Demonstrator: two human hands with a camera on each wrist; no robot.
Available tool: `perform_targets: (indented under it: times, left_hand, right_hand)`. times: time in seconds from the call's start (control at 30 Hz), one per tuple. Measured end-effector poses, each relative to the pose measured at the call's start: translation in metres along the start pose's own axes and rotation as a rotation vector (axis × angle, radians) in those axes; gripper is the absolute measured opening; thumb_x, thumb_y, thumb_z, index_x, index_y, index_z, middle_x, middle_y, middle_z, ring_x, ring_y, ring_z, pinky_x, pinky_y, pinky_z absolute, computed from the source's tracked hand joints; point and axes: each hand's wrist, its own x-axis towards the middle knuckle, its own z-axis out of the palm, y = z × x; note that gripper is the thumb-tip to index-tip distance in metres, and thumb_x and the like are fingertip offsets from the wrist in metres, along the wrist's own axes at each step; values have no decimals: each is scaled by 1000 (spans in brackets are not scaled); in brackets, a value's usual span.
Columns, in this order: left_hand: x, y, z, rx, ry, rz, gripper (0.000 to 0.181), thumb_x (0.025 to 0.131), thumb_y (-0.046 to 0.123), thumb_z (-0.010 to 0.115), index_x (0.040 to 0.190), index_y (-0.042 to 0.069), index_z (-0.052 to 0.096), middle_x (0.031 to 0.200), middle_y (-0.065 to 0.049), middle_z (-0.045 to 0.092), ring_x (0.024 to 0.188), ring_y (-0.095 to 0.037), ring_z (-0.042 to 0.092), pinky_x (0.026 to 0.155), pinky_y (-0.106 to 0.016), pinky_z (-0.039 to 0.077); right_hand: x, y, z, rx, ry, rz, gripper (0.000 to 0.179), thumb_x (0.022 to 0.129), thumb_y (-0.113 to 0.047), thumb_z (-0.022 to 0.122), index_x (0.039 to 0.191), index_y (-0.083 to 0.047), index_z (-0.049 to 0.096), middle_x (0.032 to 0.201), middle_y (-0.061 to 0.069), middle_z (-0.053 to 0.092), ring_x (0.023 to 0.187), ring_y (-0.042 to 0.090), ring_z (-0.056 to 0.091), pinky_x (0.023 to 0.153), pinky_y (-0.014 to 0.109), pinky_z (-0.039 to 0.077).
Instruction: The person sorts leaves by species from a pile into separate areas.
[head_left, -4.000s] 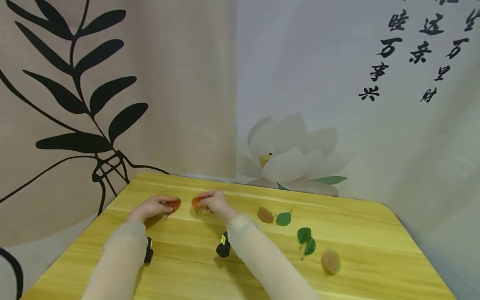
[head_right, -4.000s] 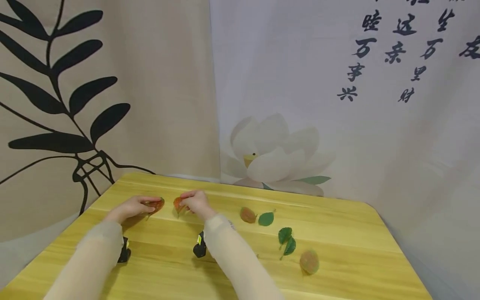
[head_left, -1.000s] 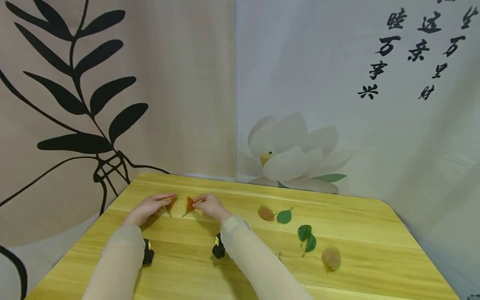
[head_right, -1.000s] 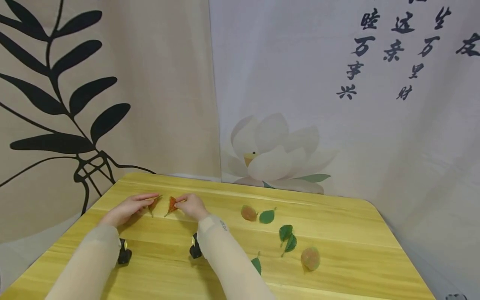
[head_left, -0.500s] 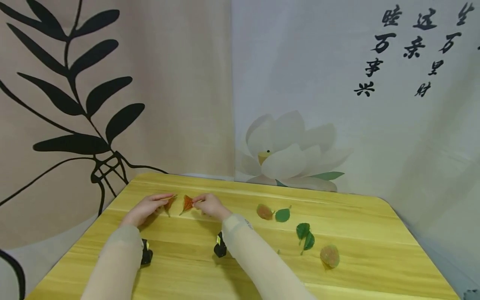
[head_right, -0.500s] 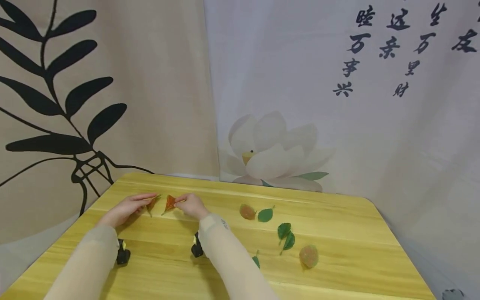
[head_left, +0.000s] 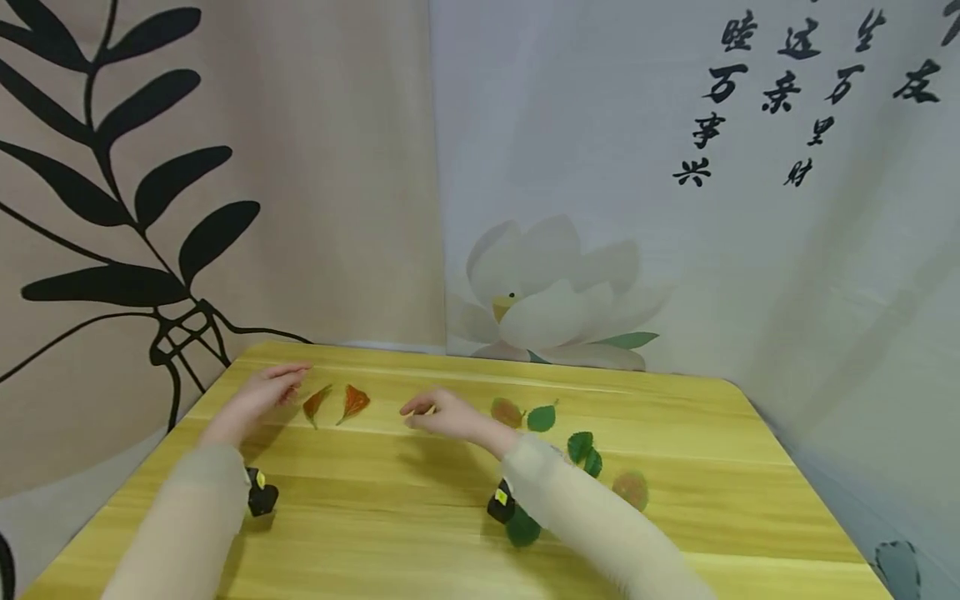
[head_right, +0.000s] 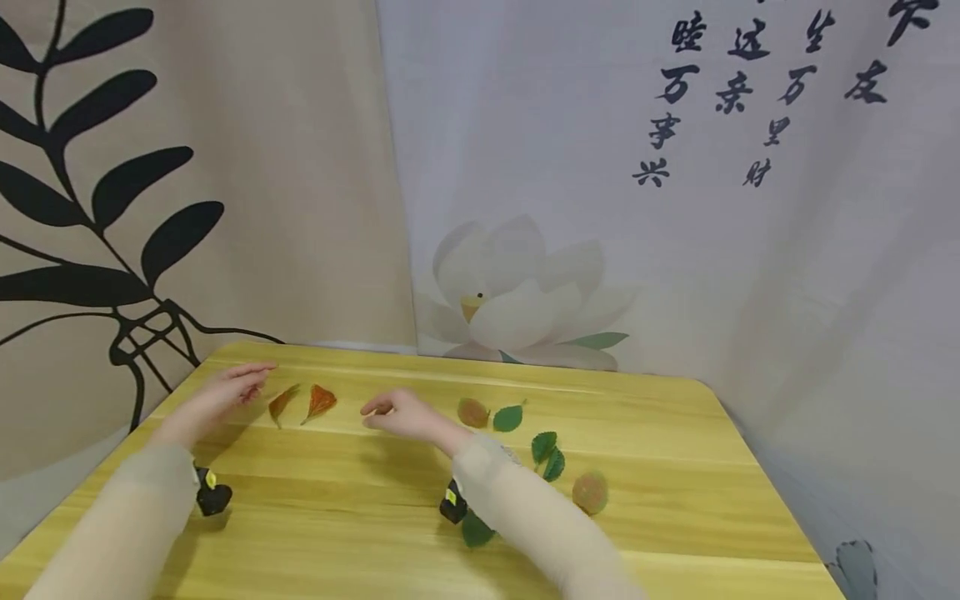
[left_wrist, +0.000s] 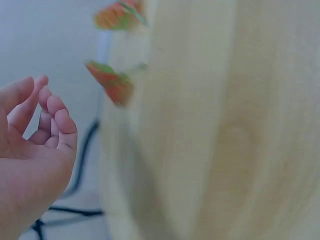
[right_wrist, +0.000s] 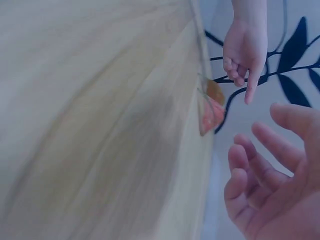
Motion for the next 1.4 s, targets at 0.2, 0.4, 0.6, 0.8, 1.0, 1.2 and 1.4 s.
perform_targets:
  times: [0.2,0.4,0.6,0.8,1.0,1.2,1.4]
  left_hand:
    - [8,45,30,184,-77,48,55,103,33,47,145,-3,41,116,-15,53,88,-18,51,80,-40,47]
    - [18,73,73,167,-195,98,48,101,29,54,140,2,50,109,-12,56,82,-23,49,73,-40,45]
    - [32,84,119,171,-285,112,43,101,26,54,135,0,54,103,-11,59,83,-24,54,69,-35,47]
    - [46,85,166,161,-321,49,43,99,27,58,129,-3,55,98,-15,61,83,-28,61,75,-43,50]
    - [61,84,209,185,-339,52,42,98,31,59,126,-1,58,103,-23,62,85,-33,63,77,-48,51]
    - [66,91,242,202,-317,69,38,96,31,63,118,0,61,97,-23,64,80,-39,64,70,-45,54]
    - [75,93,267,200,-294,62,37,96,30,63,114,-2,58,91,-21,64,67,-30,64,63,-38,55]
  right_hand:
    - [-68,17,-36,-24,36,-18,25,98,-25,60,118,-15,69,111,0,66,85,12,57,70,27,49]
    - [-135,34,-72,-51,134,7,24,98,-28,60,117,-17,70,106,-2,65,75,17,56,64,29,47]
    - [-189,55,-104,-32,242,73,26,98,-26,59,116,-9,69,99,6,66,73,26,59,65,37,52]
    - [-222,84,-123,4,311,171,27,96,-24,61,108,-1,67,87,15,64,65,31,58,59,40,51]
    - [-238,103,-124,57,338,276,24,95,-23,63,99,1,66,79,12,60,60,23,54,52,31,46]
    - [-246,113,-115,5,373,387,26,92,-28,68,82,-5,61,64,2,52,49,11,42,47,26,38]
    - [-252,117,-112,-2,359,419,35,88,-36,71,75,-7,57,62,2,53,46,11,39,45,26,37]
